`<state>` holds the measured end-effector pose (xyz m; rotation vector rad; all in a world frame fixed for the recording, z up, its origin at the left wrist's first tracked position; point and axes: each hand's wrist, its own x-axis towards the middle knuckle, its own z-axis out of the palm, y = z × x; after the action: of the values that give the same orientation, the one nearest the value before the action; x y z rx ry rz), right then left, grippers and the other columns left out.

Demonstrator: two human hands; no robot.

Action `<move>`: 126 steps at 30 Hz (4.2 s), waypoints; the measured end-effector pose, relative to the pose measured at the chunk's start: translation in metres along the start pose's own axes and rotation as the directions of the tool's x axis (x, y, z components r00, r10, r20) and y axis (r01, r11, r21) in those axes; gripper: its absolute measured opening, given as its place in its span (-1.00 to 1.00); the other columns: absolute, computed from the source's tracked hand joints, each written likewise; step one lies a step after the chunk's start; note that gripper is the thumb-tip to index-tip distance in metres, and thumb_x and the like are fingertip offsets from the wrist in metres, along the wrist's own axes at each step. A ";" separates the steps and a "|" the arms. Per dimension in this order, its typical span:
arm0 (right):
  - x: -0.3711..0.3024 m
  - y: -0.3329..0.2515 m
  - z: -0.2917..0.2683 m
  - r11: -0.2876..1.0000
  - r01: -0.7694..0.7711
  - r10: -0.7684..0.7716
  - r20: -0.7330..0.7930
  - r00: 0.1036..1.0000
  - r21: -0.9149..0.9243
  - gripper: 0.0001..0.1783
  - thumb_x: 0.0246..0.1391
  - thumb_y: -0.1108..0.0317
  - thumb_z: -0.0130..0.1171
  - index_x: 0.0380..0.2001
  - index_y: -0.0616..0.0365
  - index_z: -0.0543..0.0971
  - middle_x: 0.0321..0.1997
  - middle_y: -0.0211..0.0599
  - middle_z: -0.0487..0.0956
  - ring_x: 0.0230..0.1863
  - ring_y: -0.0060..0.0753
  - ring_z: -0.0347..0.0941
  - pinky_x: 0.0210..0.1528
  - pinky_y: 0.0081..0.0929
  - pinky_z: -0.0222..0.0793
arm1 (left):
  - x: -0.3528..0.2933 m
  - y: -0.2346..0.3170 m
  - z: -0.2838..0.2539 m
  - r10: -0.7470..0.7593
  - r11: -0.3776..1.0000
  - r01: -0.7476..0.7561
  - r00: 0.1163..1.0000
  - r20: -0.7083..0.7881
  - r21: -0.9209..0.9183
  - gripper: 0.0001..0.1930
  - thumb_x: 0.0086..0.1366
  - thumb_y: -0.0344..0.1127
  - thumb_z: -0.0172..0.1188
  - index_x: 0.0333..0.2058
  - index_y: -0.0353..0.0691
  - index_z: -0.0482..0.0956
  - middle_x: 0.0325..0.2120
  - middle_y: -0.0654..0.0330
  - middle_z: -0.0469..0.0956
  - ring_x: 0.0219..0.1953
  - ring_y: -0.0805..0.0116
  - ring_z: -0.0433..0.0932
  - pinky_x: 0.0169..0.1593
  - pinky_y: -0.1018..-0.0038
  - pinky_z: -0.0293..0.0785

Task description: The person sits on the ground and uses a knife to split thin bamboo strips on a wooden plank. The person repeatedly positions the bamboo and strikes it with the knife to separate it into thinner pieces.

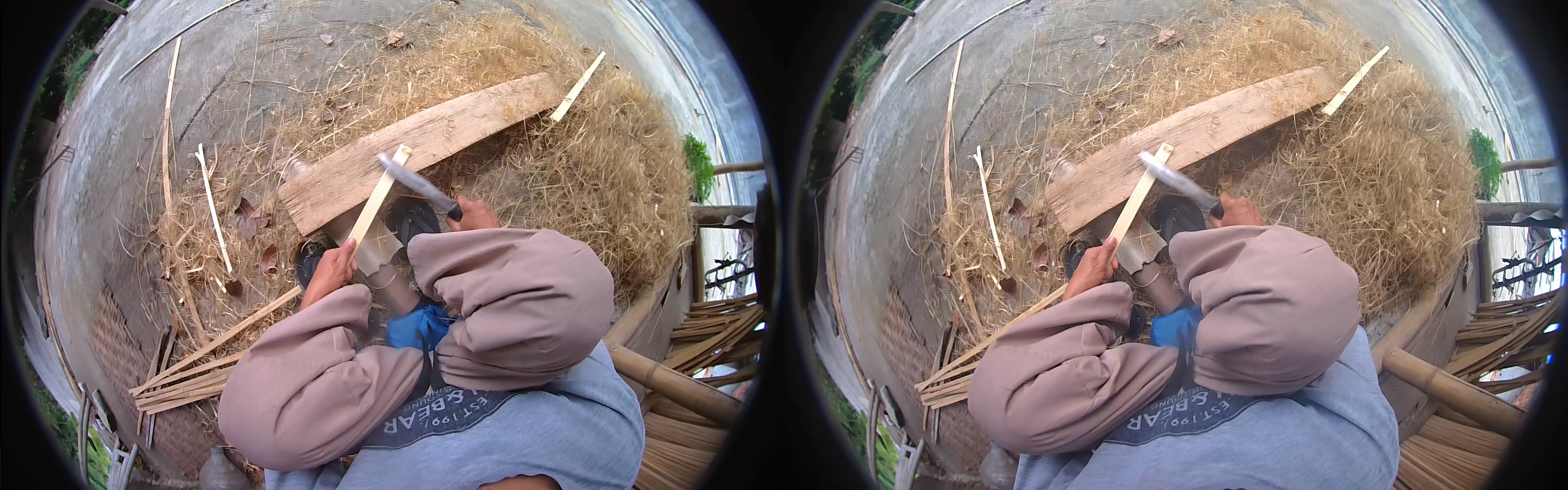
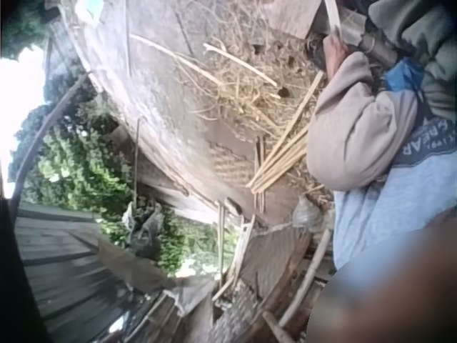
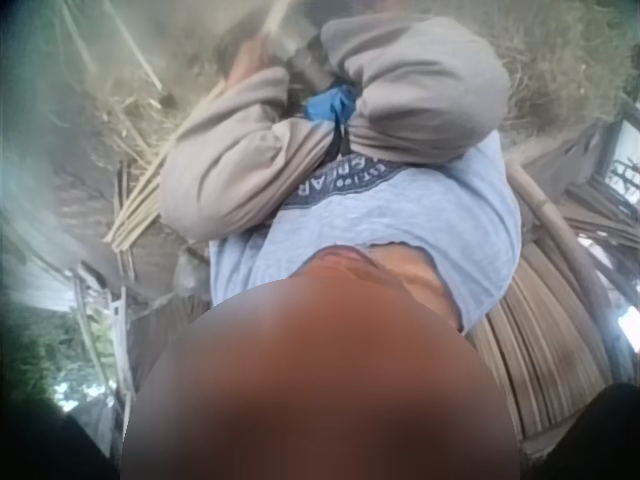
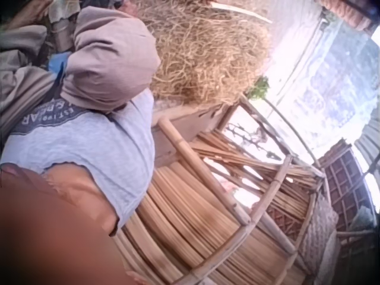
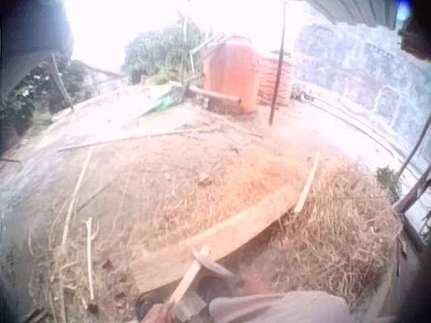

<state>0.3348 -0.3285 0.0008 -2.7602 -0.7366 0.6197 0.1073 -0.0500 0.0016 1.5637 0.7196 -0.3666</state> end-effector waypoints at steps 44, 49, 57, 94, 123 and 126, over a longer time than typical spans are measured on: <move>0.016 0.015 -0.008 0.983 0.018 0.005 -0.127 0.992 0.183 -0.62 0.00 0.08 0.34 -0.25 0.14 0.59 -0.34 0.13 0.67 -0.20 0.21 0.65 -0.13 0.06 0.54 | -0.006 0.006 -0.004 -0.227 0.756 0.409 0.896 0.381 -0.512 -0.45 0.47 0.25 0.09 -0.45 -0.14 0.42 -0.78 0.48 0.07 -0.78 0.66 -0.06 -0.72 0.62 -0.17; 0.003 0.011 -0.008 0.988 0.109 -0.092 -0.146 0.985 0.112 -0.61 0.01 0.09 0.36 -0.45 0.28 0.62 -0.50 0.08 0.65 -0.39 0.17 0.64 -0.31 -0.04 0.52 | 0.000 0.003 0.002 -0.214 0.823 0.354 0.918 0.335 -0.444 -0.44 0.49 0.28 0.05 -0.45 -0.12 0.42 -0.76 0.50 0.09 -0.76 0.67 -0.03 -0.71 0.63 -0.16; 0.009 0.030 0.002 0.921 -0.008 0.116 -0.256 0.960 0.390 -0.45 0.06 -0.11 0.42 -0.35 0.28 0.65 -0.56 -0.06 0.60 -0.43 -0.11 0.62 -0.32 -0.21 0.46 | -0.001 -0.007 0.001 -0.043 0.917 0.037 0.999 -0.005 -0.396 -0.39 0.49 0.29 0.03 -0.04 -0.24 0.64 -0.65 0.48 0.19 -0.67 0.66 0.07 -0.60 0.62 -0.01; -0.007 -0.005 -0.006 0.940 0.335 -0.315 -0.210 0.926 0.068 -0.50 0.24 -0.20 0.21 -0.18 0.05 0.53 -0.35 -0.02 0.64 -0.27 0.15 0.63 -0.26 0.05 0.49 | -0.014 0.003 -0.002 0.115 0.963 -0.068 0.979 -0.169 0.262 -0.59 0.45 -0.02 0.20 -0.36 -0.32 0.54 -0.59 0.24 0.46 -0.49 0.41 0.40 -0.38 0.34 0.31; 0.007 -0.050 -0.013 0.906 0.270 -0.169 -0.307 0.936 0.327 -0.54 0.35 -0.05 0.16 0.01 0.12 0.45 -0.29 0.14 0.66 -0.22 0.29 0.62 -0.20 0.02 0.50 | -0.046 0.046 -0.034 0.443 0.542 -0.020 0.856 -0.266 0.840 -0.73 0.52 -0.02 0.08 -0.22 -0.09 0.50 -0.47 -0.03 0.63 -0.41 -0.20 0.60 -0.34 -0.04 0.43; 0.010 -0.055 -0.010 0.911 0.293 -0.191 -0.330 0.924 0.292 -0.53 0.35 -0.04 0.17 -0.01 0.15 0.44 -0.32 0.14 0.66 -0.24 0.28 0.62 -0.22 0.02 0.50 | -0.042 0.042 -0.033 0.495 0.484 0.025 0.817 -0.296 0.875 -0.67 0.55 0.03 -0.01 -0.27 -0.10 0.44 -0.52 0.01 0.60 -0.42 -0.15 0.61 -0.36 -0.02 0.42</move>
<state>0.3235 -0.2780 0.0234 -2.3245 -0.8048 0.2436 0.0962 -0.0273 0.0644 2.7920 0.7313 -0.0328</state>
